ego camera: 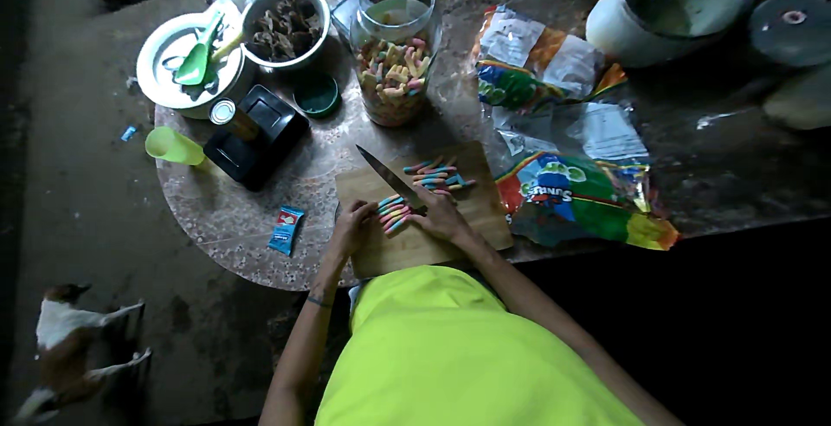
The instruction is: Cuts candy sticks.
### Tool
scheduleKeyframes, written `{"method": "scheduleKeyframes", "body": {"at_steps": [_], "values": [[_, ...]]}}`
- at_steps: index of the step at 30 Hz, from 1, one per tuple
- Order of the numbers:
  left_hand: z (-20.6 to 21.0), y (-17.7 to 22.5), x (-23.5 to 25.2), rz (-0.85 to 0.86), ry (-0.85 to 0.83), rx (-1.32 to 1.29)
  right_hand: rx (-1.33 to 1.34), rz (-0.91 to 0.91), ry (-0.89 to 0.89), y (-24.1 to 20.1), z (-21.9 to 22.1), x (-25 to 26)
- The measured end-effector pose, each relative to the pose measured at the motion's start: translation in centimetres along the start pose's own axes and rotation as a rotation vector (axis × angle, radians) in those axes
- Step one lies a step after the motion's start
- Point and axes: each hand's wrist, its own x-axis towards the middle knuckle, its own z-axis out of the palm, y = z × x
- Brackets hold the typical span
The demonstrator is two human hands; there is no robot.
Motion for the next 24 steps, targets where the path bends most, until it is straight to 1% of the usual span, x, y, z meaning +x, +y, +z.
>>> {"method": "scheduleKeyframes", "body": {"at_steps": [4, 7, 12, 16, 17, 19, 21, 23, 24], "values": [[0.1, -0.4, 0.3, -0.006, -0.007, 0.004, 0.002, 0.010, -0.017, -0.3, 0.2, 0.1], [-0.1, -0.2, 0.2, -0.055, -0.017, -0.018, 0.014, 0.012, -0.007, -0.5, 0.2, 0.0], [-0.6, 1.5, -1.4, -0.209, -0.019, 0.011, 0.032, 0.014, -0.048, -0.3, -0.3, 0.2], [0.6, 3.6, -2.8, -0.423, -0.065, -0.036, 0.059, 0.041, -0.053, -0.4, -0.4, 0.3], [1.0, 4.1, -2.9, -0.451, -0.055, -0.040, 0.064, 0.043, -0.047, -0.4, -0.3, 0.3], [1.8, 4.8, -3.0, -0.447, -0.015, 0.001, 0.078, 0.047, -0.042, -0.3, -0.2, 0.3], [2.9, 4.8, -3.1, -0.398, 0.058, 0.035, 0.090, 0.050, -0.046, -0.3, -0.2, 0.3], [3.7, 4.4, -3.3, -0.349, 0.128, 0.028, 0.085, 0.060, -0.026, -0.5, -0.3, 0.0], [3.8, 4.3, -3.3, -0.356, 0.135, 0.016, 0.080, 0.069, -0.003, -0.7, -0.3, -0.2]]}}
